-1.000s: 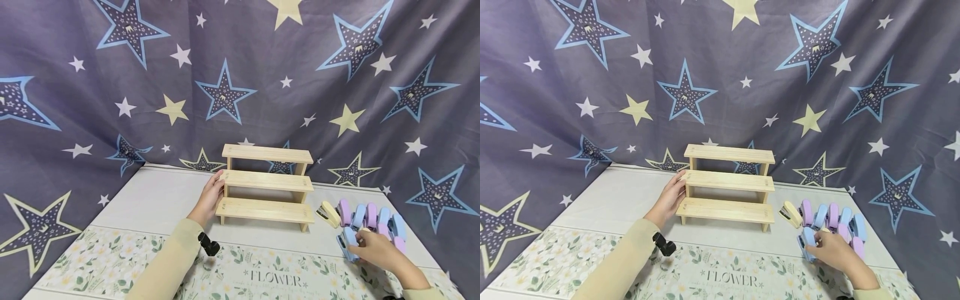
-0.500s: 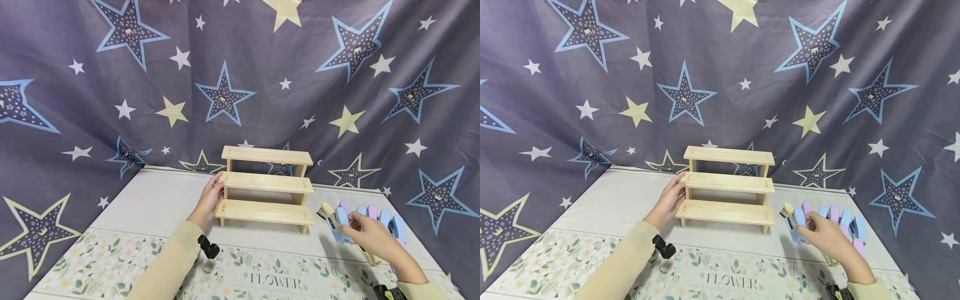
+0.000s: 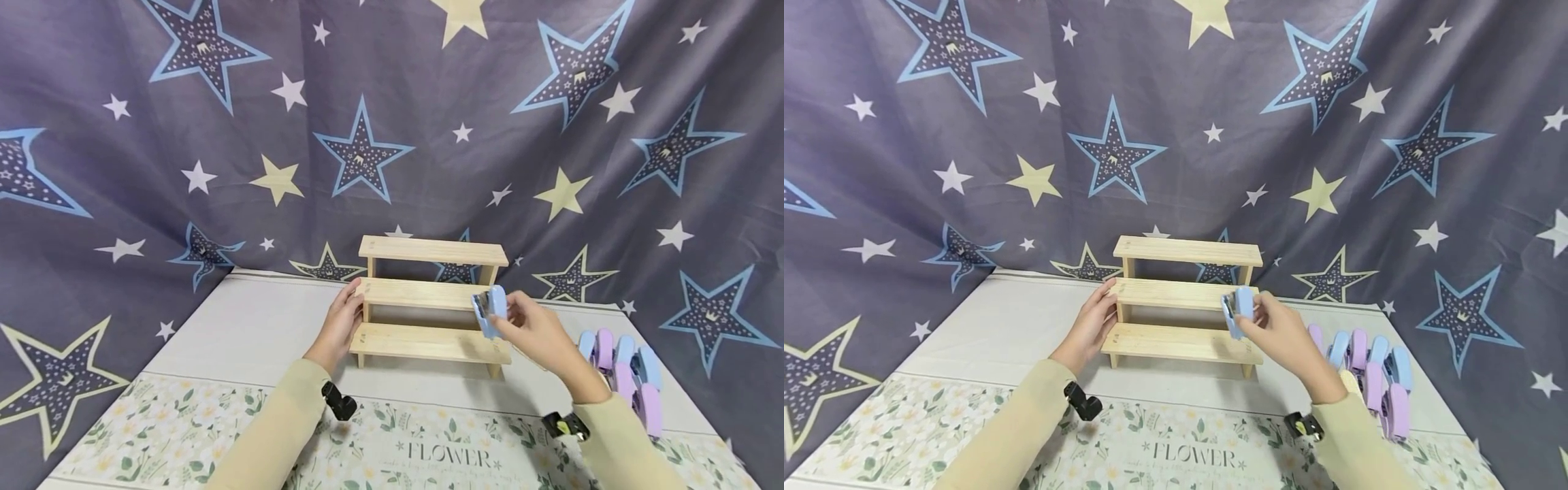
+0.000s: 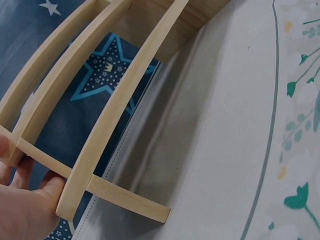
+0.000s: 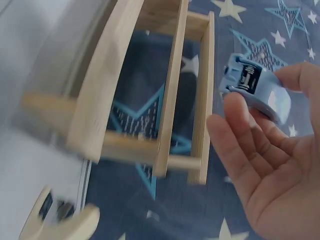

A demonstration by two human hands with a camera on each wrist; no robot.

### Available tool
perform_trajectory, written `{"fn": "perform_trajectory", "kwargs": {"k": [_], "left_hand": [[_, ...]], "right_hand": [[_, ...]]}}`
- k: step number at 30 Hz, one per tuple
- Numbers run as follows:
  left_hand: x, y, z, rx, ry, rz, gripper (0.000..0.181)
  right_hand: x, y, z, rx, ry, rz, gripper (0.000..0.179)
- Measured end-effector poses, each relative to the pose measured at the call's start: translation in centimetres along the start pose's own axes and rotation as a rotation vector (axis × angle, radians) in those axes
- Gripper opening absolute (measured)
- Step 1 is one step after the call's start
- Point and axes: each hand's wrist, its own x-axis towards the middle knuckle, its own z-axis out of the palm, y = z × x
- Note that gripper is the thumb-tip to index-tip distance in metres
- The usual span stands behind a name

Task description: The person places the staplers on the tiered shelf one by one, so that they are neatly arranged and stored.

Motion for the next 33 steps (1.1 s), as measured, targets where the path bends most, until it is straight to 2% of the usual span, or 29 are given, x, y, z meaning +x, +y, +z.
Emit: {"fn": "perform_trajectory", "kwargs": {"k": [7,13,15,22,29,33], "left_hand": [[0.1,-0.1,-0.1,0.002,-0.005,0.002,0.053],[0.1,-0.2,-0.2,-0.007,0.001,0.007,0.053],[0.2,-0.2,-0.2,-0.008,0.000,0.011,0.053],[0.0,-0.1,-0.1,-0.009,-0.006,0.015,0.053],[0.1,-0.1,-0.1,-0.010,-0.013,0.014,0.053],[0.0,-0.1,-0.1,-0.007,-0.016,0.010,0.052]], "right_hand": [[3.5,-1.8,2.8,0.084,0.040,-0.058,0.028],[6.1,-3.5,4.7,0.275,0.053,-0.045,0.033],[6.9,-4.0,5.1,0.307,0.053,-0.043,0.034],[10.0,-5.5,6.3,0.320,0.040,-0.052,0.034],[12.6,-7.0,6.4,0.377,0.027,0.015,0.038],[14.1,-7.6,6.5,0.305,0.028,0.037,0.041]]}}
